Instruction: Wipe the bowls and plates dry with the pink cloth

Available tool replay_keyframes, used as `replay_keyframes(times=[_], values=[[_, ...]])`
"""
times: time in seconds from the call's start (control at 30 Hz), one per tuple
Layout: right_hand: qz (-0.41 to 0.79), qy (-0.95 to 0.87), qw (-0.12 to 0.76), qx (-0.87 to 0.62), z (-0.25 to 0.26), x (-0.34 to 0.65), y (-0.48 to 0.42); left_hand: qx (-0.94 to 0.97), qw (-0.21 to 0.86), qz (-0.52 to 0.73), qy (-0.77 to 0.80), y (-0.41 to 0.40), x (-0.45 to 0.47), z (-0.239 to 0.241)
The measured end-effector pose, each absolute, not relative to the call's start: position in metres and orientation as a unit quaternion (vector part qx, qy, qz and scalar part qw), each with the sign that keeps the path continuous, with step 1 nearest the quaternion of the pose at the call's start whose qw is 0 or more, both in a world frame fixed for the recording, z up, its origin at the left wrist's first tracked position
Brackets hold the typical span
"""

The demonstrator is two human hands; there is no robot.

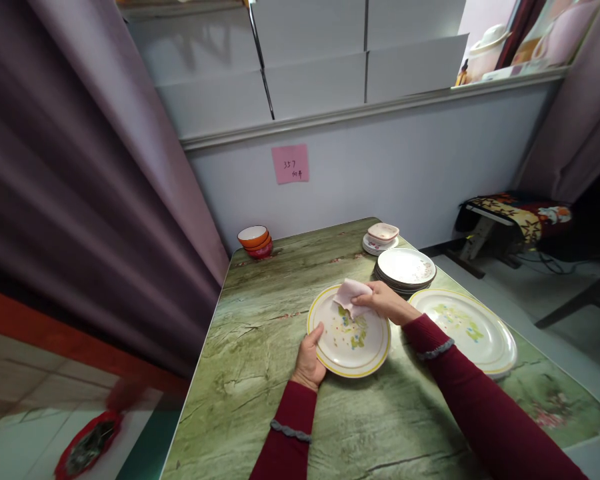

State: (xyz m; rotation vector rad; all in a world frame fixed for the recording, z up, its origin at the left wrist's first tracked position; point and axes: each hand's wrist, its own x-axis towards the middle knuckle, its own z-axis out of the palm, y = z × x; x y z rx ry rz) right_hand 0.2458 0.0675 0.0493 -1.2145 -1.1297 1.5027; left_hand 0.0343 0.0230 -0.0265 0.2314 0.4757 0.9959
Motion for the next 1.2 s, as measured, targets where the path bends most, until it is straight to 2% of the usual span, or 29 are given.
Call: replay_keyframes(times=[0.17, 0.33, 0.5, 0.6, 0.8, 1.07, 1.2], values=[[0.593, -0.388, 0.508, -0.489, 0.031, 0.229, 0.059, 0.072, 0.8, 0.551, 0.228, 0.03, 0.039, -0.025], [0.587, -0.312, 0.578, -0.473, -0.003, 0.169, 0.029, 0.061, 0.745, 0.618, 0.244, 0.033, 0.039, -0.016], [0.645, -0.192, 0.628, -0.39, -0.018, 0.132, 0.014, 0.076, 0.739, 0.627, 0.236, 0.029, 0.04, -0.013], [0.63, -0.18, 0.637, -0.406, -0.02, 0.142, 0.022, 0.108, 0.77, 0.595, 0.204, 0.026, 0.04, -0.013], [0.602, -0.238, 0.61, -0.456, -0.017, 0.198, 0.035, 0.105, 0.793, 0.561, 0.214, 0.026, 0.035, -0.017], [0.608, -0.411, 0.478, -0.483, 0.028, 0.262, 0.051, 0.12, 0.808, 0.527, 0.235, 0.03, 0.025, -0.015], [0.602, -0.446, 0.449, -0.488, 0.043, 0.257, 0.056, 0.137, 0.82, 0.494, 0.255, 0.031, 0.027, -0.021]])
